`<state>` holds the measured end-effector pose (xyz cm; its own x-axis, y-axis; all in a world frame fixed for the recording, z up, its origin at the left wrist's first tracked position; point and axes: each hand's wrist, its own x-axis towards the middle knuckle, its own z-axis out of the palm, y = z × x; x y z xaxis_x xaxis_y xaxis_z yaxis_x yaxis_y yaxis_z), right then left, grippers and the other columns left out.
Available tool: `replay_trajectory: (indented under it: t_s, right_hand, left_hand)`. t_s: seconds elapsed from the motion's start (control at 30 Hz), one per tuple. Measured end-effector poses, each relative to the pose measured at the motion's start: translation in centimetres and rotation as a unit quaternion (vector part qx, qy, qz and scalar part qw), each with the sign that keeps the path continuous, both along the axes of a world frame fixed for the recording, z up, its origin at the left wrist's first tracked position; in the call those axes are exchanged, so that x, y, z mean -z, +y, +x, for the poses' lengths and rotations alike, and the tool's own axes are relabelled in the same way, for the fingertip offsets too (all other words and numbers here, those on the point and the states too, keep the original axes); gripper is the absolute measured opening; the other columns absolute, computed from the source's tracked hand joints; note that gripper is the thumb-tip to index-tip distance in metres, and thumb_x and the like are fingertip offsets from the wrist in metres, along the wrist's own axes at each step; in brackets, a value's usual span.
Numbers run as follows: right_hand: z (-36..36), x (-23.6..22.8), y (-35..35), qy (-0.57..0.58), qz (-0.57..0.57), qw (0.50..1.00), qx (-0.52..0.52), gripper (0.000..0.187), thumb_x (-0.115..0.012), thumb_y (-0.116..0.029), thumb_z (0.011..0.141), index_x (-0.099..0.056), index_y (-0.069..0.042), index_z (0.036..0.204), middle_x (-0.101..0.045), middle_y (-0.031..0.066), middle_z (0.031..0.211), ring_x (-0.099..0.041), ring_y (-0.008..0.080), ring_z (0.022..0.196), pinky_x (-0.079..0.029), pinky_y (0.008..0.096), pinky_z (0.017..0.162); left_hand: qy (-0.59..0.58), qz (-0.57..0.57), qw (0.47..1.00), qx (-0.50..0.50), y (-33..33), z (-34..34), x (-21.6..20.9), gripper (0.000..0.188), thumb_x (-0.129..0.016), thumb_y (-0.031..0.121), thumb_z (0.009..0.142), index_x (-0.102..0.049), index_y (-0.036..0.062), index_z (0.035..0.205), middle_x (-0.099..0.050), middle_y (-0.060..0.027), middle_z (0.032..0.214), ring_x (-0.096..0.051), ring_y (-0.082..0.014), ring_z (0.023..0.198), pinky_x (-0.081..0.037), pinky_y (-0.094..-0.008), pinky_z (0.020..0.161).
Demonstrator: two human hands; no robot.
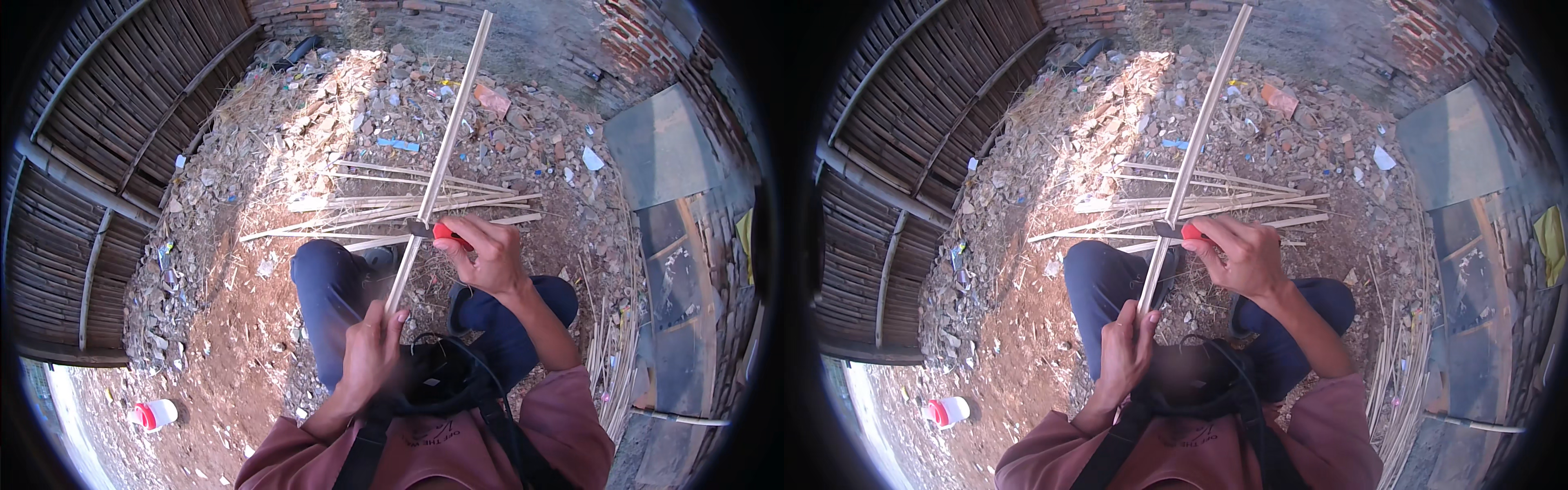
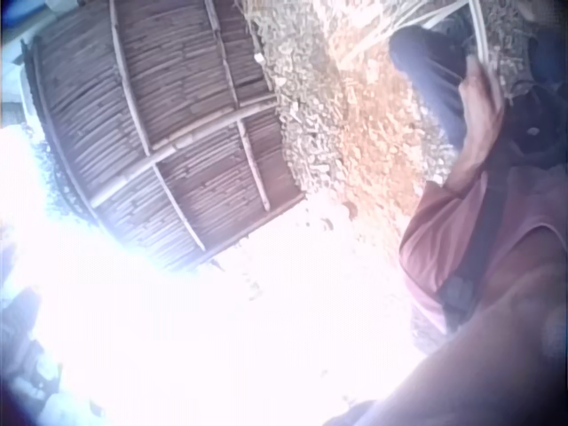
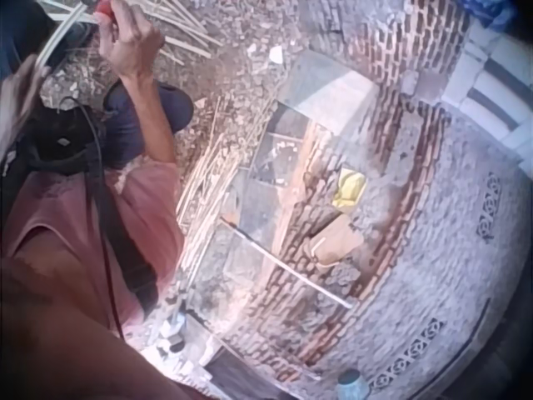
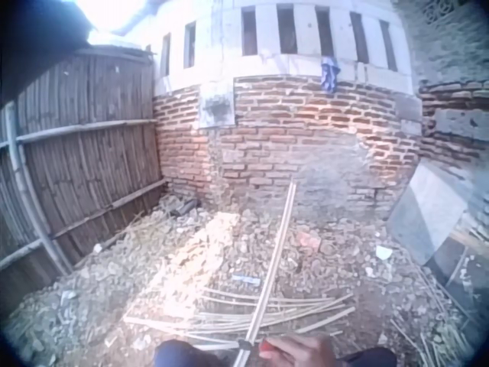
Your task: The person shaves thin layers off a bamboo stick using a small knife while holding the stick in their other hand.
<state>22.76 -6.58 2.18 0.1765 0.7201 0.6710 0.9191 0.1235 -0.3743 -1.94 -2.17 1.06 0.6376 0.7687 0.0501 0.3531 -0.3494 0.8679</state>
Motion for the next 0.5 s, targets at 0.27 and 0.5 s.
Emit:
replay_trajectory:
  t_s: [0.27, 0.5]
  right_hand:
    - [7.0, -1.4, 1.9, 0.068, 0.019, 0.992, 0.102, 0.029, -0.076, -0.031, 0.100, -0.078, -0.006, 0.113, -0.078, 0.0088, 0.086, -0.073, 0.0202, 0.065, -0.054, 0.0341, 0.058]
    - [9.0, -4.3, 2.3, 0.190, -0.027, 0.979, 0.073, 0.032, -0.070, -0.030, 0.105, -0.075, 0.000, 0.115, -0.072, 0.0034, 0.079, -0.060, 0.0096, 0.067, -0.045, 0.0278, 0.061]
  left_hand:
    - [0.008, -0.022, 1.000, 0.004, -1.0, -1.2, 0.6, 0.030, -0.063, 0.022, 0.109, -0.054, -0.0001, 0.091, -0.054, -0.0170, 0.060, -0.051, -0.0288, 0.049, -0.040, -0.0418, 0.052]
    - [0.025, -0.055, 0.998, 0.006, 0.4, -2.1, 1.2, 0.026, -0.063, 0.022, 0.110, -0.060, -0.0008, 0.097, -0.052, -0.0114, 0.061, -0.047, -0.0165, 0.054, -0.040, -0.0376, 0.054]
